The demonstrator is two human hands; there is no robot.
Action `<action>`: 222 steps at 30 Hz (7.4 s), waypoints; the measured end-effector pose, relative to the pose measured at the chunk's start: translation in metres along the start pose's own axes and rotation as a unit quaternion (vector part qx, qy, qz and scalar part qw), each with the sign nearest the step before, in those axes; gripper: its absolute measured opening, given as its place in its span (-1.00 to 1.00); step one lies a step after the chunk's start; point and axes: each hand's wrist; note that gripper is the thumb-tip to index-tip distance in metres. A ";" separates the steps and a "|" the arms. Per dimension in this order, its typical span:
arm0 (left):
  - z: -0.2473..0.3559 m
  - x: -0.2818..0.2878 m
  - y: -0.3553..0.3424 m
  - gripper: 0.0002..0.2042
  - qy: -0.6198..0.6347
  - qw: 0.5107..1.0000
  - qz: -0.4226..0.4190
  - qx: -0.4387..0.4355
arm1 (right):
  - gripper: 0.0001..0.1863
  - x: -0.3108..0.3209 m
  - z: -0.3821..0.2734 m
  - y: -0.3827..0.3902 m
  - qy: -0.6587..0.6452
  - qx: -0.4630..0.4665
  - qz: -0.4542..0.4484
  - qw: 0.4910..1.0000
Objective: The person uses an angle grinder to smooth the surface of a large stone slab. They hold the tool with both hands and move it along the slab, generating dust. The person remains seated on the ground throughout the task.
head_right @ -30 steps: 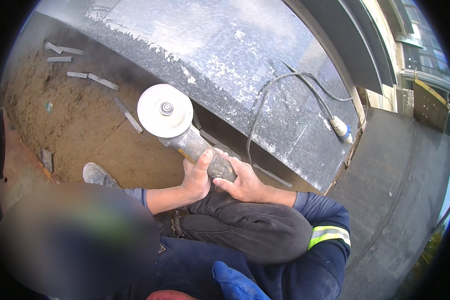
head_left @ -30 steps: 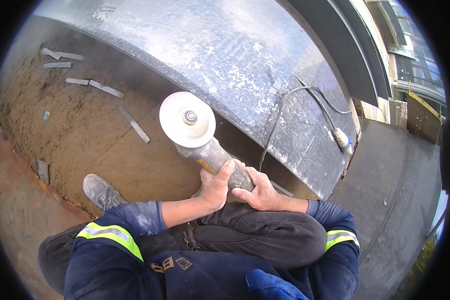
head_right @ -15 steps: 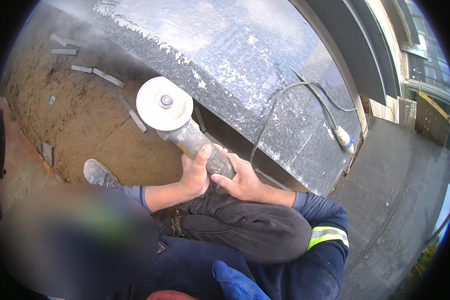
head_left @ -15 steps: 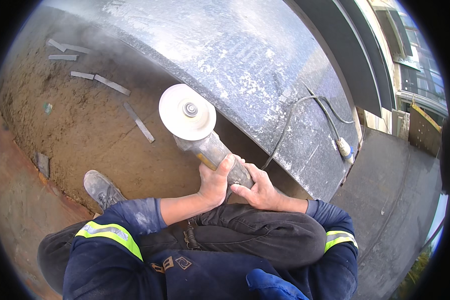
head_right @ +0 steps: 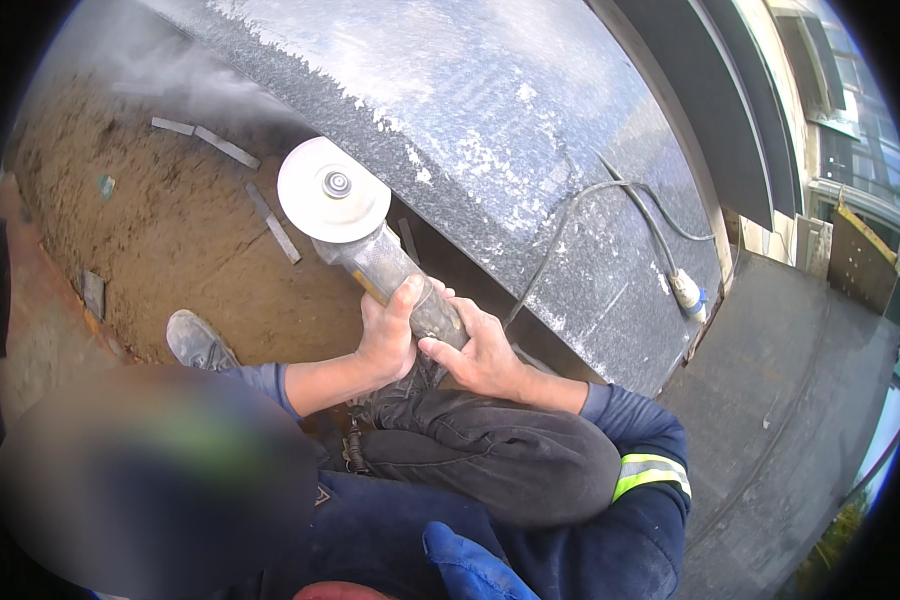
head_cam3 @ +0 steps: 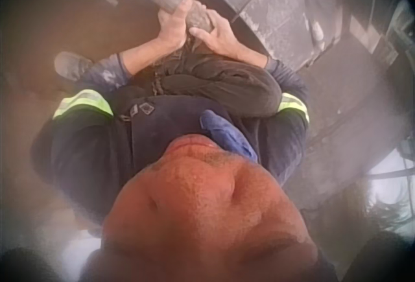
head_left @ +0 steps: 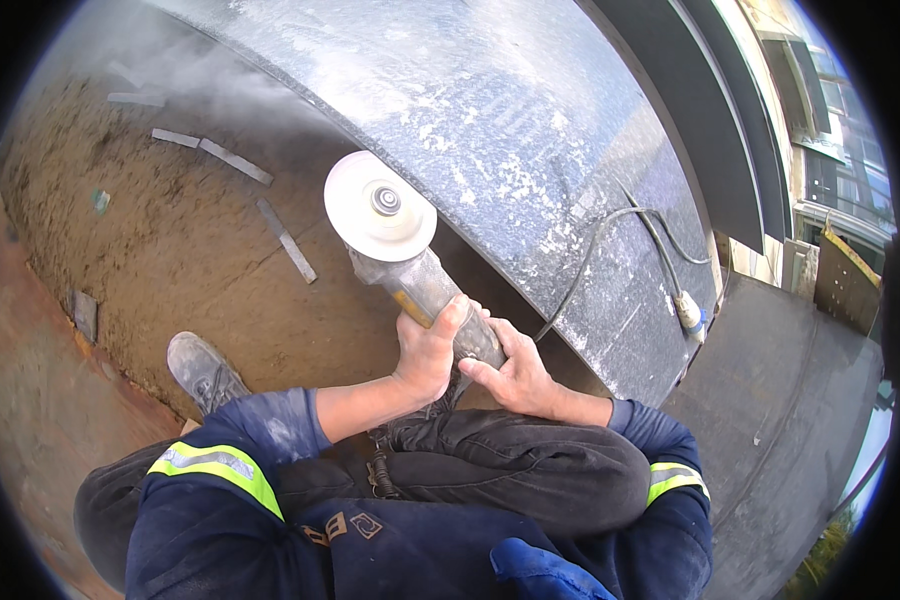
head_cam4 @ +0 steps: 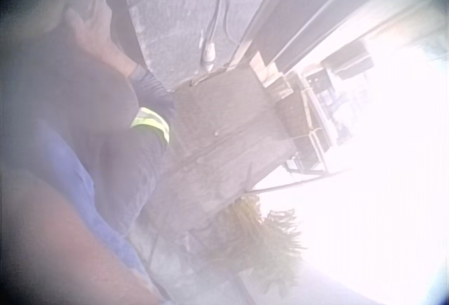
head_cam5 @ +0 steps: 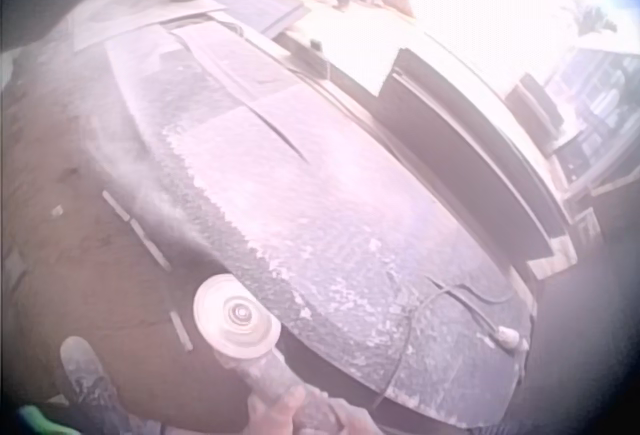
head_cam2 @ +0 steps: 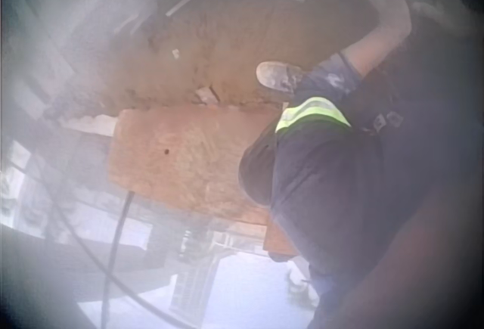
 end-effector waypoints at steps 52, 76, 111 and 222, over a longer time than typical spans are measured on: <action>-0.017 -0.005 0.010 -0.63 -0.011 1.000 -0.011 0.017 | -0.38 0.005 0.018 0.018 0.007 0.032 -0.006 0.999; 0.007 -0.006 -0.007 -0.76 0.043 0.999 0.031 0.015 | -0.39 0.003 0.006 -0.004 0.003 0.033 0.010 0.999; -0.016 -0.001 0.008 -0.65 -0.014 0.999 -0.023 0.043 | -0.39 0.004 0.015 0.018 -0.008 0.018 0.002 1.000; 0.071 -0.215 0.305 -0.60 0.118 0.973 0.197 0.035 | -0.19 -0.026 -0.249 0.272 -0.080 -0.156 -0.098 0.980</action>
Point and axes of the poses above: each hand's wrist, its own y-axis away from the middle knuckle, its own x-axis out of the back of the hand, z = x × y, and after that the axes turned 9 degrees about -z, right-handed
